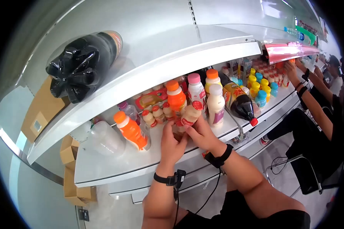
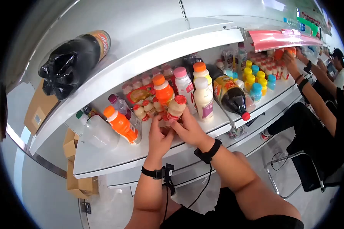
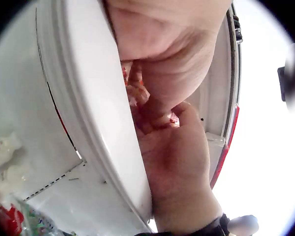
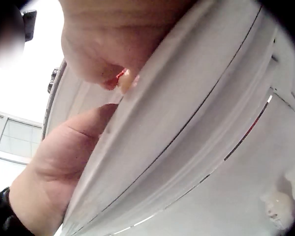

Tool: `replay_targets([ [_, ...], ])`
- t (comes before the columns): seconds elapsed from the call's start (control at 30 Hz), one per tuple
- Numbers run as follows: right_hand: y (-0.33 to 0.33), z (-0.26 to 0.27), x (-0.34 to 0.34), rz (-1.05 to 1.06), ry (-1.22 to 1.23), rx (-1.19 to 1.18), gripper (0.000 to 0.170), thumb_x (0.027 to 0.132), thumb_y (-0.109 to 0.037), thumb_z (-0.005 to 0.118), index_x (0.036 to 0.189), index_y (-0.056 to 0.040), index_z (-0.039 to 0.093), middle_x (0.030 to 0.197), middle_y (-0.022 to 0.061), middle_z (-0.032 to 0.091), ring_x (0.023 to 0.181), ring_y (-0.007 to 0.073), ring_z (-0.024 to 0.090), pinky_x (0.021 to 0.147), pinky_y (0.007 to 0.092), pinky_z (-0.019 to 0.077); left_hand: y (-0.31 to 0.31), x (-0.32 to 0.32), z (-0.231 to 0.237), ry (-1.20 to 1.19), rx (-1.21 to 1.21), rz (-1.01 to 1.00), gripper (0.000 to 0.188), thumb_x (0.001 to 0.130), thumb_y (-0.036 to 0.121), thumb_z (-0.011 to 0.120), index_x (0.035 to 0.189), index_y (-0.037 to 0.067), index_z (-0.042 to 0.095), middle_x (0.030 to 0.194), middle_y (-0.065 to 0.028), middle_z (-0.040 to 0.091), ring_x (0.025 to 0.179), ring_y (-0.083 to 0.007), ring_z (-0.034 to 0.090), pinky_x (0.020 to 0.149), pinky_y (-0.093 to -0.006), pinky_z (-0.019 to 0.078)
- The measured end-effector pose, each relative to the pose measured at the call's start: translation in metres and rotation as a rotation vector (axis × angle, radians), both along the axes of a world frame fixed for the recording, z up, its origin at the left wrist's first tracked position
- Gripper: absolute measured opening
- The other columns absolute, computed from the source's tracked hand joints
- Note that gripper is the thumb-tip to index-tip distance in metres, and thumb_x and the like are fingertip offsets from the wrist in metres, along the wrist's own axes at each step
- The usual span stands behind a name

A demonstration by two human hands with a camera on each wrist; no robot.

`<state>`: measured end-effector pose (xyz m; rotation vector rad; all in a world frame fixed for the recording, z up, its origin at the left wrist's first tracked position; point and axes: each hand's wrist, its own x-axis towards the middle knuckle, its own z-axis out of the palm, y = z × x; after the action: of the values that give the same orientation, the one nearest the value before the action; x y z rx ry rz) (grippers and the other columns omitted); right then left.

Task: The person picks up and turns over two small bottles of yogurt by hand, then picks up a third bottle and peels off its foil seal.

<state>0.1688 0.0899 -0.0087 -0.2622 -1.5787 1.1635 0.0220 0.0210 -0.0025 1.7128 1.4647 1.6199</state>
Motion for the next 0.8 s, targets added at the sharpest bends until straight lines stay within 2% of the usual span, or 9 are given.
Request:
replay_targets([
  [0.13,0.000,0.007,0.006,-0.012,-0.081,-0.054,0.050,0.105,-0.010,0.068,0.150,-0.0022,0.047,0.131,0.0106,0.067,0.118,0.0185,0.067,0.099,0.0367,0.0577,0.002,0.000,-0.004,-0.221,0.012,-0.047,0.059,0.095,0.003,0.080,0.148,-0.001,0.054,0.127,-0.0119,0.069,0.083,-0.0134,0.071,0.072,-0.0274,0.0569],
  [0.17,-0.007,0.019,0.012,-0.182,-0.214,0.061,0.050,0.098,-0.009,0.073,0.143,-0.0020,0.052,0.127,0.0130,0.069,0.118,0.0208,0.070,0.099,0.0365,0.0580,0.002,-0.001,-0.006,-0.188,0.014,-0.005,0.058,0.096,0.001,0.079,0.148,-0.001,0.054,0.126,-0.0115,0.070,0.083,-0.0131,0.071,0.071,-0.0272,0.0568],
  [0.27,-0.005,0.015,0.009,-0.195,-0.265,0.047,0.052,0.093,-0.009,0.077,0.140,-0.0015,0.055,0.127,0.0162,0.070,0.116,0.0237,0.072,0.098,0.0372,0.0586,-0.004,-0.001,-0.003,-0.135,0.008,0.076,0.056,0.096,-0.003,0.075,0.148,0.000,0.054,0.125,-0.0108,0.071,0.083,-0.0122,0.070,0.071,-0.0266,0.0563],
  [0.3,-0.006,0.016,0.008,-0.239,-0.266,0.086,0.050,0.093,-0.010,0.078,0.137,-0.0008,0.057,0.124,0.0172,0.071,0.113,0.0266,0.073,0.096,0.0383,0.0590,-0.005,-0.001,0.000,-0.157,0.002,0.065,0.056,0.096,-0.004,0.074,0.148,0.000,0.054,0.125,-0.0108,0.071,0.083,-0.0117,0.070,0.071,-0.0263,0.0562],
  [0.4,-0.010,0.021,0.009,-0.223,-0.257,0.036,0.047,0.093,-0.011,0.078,0.134,0.0009,0.059,0.121,0.0183,0.072,0.109,0.0284,0.074,0.094,0.0393,0.0595,0.000,-0.003,-0.005,-0.186,0.045,0.030,0.057,0.096,-0.005,0.073,0.149,0.000,0.054,0.126,-0.0104,0.071,0.082,-0.0105,0.069,0.071,-0.0255,0.0556],
  [0.5,-0.008,0.018,0.009,-0.285,-0.289,0.089,0.046,0.094,-0.013,0.079,0.133,0.0023,0.060,0.119,0.0202,0.073,0.105,0.0303,0.075,0.091,0.0401,0.0598,-0.002,-0.003,-0.004,-0.219,0.061,0.033,0.059,0.096,-0.004,0.075,0.151,0.001,0.054,0.128,-0.0100,0.071,0.082,-0.0098,0.068,0.070,-0.0249,0.0551],
  [0.63,-0.010,0.019,0.009,-0.249,-0.322,0.002,0.047,0.095,-0.014,0.081,0.134,0.0032,0.060,0.118,0.0241,0.072,0.106,0.0322,0.074,0.092,0.0413,0.0589,-0.007,0.001,0.000,-0.240,0.052,0.067,0.061,0.096,-0.003,0.076,0.152,0.002,0.054,0.132,-0.0093,0.069,0.083,-0.0091,0.067,0.070,-0.0242,0.0543],
  [0.73,-0.011,0.021,0.008,-0.274,-0.292,0.055,0.046,0.096,-0.013,0.080,0.134,0.0024,0.060,0.116,0.0216,0.073,0.107,0.0294,0.073,0.095,0.0402,0.0582,-0.002,-0.002,-0.008,-0.223,0.116,0.060,0.061,0.096,-0.001,0.077,0.152,0.002,0.054,0.132,-0.0093,0.069,0.082,-0.0086,0.065,0.069,-0.0238,0.0532],
  [0.8,-0.010,0.018,0.007,-0.258,-0.241,0.023,0.046,0.096,-0.013,0.080,0.134,0.0018,0.060,0.115,0.0192,0.074,0.107,0.0264,0.072,0.095,0.0389,0.0579,-0.006,-0.002,-0.002,-0.199,0.057,0.055,0.059,0.100,-0.005,0.073,0.154,0.002,0.051,0.141,-0.0098,0.065,0.103,-0.0110,0.068,0.080,-0.0245,0.0563],
])
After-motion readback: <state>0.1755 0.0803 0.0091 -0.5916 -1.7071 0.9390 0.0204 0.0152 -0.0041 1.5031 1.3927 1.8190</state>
